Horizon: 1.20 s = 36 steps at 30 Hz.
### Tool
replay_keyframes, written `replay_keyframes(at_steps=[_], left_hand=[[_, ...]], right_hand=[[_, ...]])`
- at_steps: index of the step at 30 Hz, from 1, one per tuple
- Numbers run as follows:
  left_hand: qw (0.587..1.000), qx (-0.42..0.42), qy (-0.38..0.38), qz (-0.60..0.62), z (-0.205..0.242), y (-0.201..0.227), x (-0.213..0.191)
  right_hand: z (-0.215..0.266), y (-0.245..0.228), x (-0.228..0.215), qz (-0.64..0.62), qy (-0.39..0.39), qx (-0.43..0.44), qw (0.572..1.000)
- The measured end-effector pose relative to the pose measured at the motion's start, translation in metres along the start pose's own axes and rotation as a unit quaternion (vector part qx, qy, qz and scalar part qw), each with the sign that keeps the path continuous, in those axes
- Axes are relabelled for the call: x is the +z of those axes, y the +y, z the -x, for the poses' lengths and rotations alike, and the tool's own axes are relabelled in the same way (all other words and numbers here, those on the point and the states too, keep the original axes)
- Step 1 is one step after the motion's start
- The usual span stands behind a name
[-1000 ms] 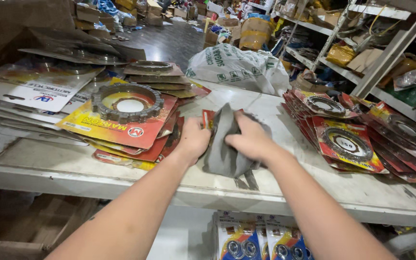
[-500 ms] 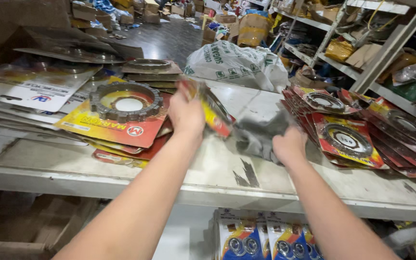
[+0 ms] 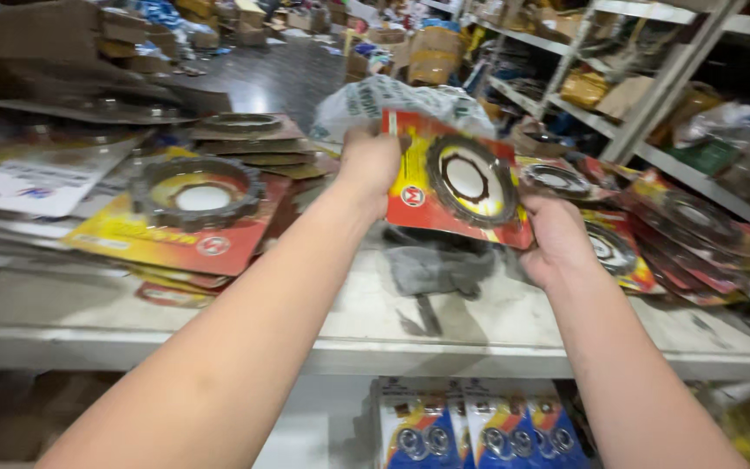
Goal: The person wipes the plastic packaging of clutch fiber parts with a gray cloth on a cluttered workbench. They handle multiple packages one at a time, wiping each surface and placing them back on the bench.
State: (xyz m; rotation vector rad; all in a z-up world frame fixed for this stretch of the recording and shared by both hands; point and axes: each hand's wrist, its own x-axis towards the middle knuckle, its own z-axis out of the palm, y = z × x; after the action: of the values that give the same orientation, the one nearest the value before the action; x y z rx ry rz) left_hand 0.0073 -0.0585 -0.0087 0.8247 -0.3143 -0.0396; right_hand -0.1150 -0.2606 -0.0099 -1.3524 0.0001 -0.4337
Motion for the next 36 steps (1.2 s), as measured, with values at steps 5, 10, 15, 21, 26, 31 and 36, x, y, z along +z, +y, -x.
replay_keyframes(at_steps=[5,10,15,21,26,31,36], left_hand=[[0.992,-0.119,-0.010,-0.045,-0.001,-0.058,0.027],[0.973,-0.189,-0.062,-0.115,0.001,-0.117,0.058],[0.946,-0.185,-0.185,-0.193,0.006,-0.164,0.099],[0.925,-0.258,-0.272,-0.068,0.033,-0.209,0.163],[0.909,-0.338,-0.241,-0.027,0.031,-0.227,0.182],[0.931,-0.140,-0.234,-0.243,0.004,-0.224,0.163],[0.845,0.110,-0.071,-0.518,-0.066,-0.140,0.083]], right_hand=[[-0.006,-0.008,-0.070,-0.058,0.167,0.067,0.982],[-0.014,-0.009,-0.152,-0.124,0.172,0.082,0.974],[-0.011,-0.009,-0.182,-0.054,0.255,0.065,0.963],[0.007,-0.008,-0.156,0.081,0.305,-0.008,0.949],[0.005,-0.022,-0.156,0.448,0.411,-0.050,0.792],[0.008,-0.028,-0.159,0.527,0.415,-0.068,0.739],[0.002,-0.018,-0.114,0.507,0.257,-0.342,0.748]])
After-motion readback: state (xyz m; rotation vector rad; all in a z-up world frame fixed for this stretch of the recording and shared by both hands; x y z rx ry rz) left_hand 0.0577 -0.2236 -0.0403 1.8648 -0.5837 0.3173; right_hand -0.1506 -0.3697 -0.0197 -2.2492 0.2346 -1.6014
